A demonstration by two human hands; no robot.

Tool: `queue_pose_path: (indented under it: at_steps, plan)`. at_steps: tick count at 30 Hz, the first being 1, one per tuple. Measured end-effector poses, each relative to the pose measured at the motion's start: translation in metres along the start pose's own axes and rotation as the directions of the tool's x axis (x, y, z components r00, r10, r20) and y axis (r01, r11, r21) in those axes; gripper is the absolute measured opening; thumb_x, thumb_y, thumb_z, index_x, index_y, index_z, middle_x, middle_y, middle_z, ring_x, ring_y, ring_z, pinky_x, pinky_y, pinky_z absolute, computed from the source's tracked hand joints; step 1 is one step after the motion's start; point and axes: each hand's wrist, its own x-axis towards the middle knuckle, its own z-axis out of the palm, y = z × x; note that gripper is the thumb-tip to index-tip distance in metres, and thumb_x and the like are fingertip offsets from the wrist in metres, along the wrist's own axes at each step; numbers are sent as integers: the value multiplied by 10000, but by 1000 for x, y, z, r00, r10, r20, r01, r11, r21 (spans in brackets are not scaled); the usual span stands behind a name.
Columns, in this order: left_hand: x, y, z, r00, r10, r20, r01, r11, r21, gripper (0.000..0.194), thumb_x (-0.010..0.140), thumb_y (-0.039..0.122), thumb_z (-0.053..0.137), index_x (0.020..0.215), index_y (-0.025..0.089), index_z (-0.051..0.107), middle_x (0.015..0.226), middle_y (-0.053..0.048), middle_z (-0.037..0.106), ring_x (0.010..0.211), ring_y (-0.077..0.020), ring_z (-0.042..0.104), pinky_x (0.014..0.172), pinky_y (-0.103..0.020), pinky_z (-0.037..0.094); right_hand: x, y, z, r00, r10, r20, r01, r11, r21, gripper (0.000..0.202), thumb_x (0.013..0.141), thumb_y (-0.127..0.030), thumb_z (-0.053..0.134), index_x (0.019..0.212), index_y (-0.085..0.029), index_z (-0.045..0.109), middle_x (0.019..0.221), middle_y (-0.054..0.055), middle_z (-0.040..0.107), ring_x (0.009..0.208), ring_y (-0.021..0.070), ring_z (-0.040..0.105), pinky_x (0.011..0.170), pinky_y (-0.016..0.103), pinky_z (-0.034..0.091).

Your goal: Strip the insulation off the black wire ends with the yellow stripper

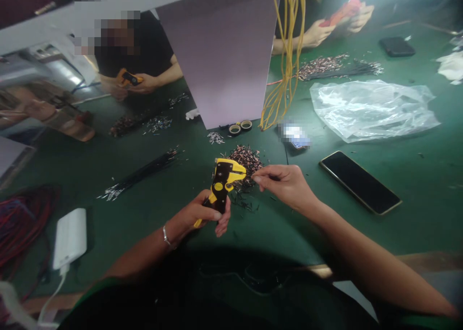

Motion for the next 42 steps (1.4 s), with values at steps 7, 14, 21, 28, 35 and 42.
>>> queue_pose_path:
  at_steps: [7,14,21,28,35,42]
  plan:
    - [-1,-2,5,998,37,-58,-36,999,20,176,710,184,739,844,129,640,594,-6,601,446,-128,556,453,-278,517,2,2,0,1000,11,1,-11,1000,-8,175,771,-310,666,734,-189,787,545,5,666,528,133,586,553,288,484]
    - [-4,-4,7,993,47,-113,-45,999,16,148,714,167,731,796,131,613,504,31,550,342,-79,456,346,-200,435,0,0,0,1000,17,9,-17,1000,-2,173,773,-291,665,724,-173,781,542,9,653,527,126,570,543,282,466]
    - [0,-3,5,994,52,-91,-52,999,-6,162,697,154,716,827,129,622,561,21,564,395,-85,487,388,-217,461,0,-2,-1,1000,14,16,-14,1000,1,164,770,-286,672,719,-176,782,548,12,658,530,130,578,549,286,473]
    - [3,1,-6,986,119,-116,-125,991,-44,271,666,170,709,918,117,624,666,-11,589,499,-131,562,483,-288,500,1,2,-2,1000,23,-4,-23,999,28,166,736,-304,681,706,-176,781,536,15,661,512,139,579,537,294,475]
    - [6,3,-8,965,197,-174,-197,980,18,277,675,154,730,929,114,626,713,-24,610,550,-143,574,539,-322,504,-1,2,-2,999,3,46,-2,1000,-20,171,751,-288,668,711,-167,782,560,23,670,530,140,588,541,288,470]
    - [10,2,-6,911,318,-263,-274,942,192,295,688,171,790,928,104,631,800,-51,656,605,-150,608,603,-347,533,-8,7,10,950,-111,291,159,976,-148,209,804,-240,608,731,-164,788,642,38,707,563,137,606,550,279,452]
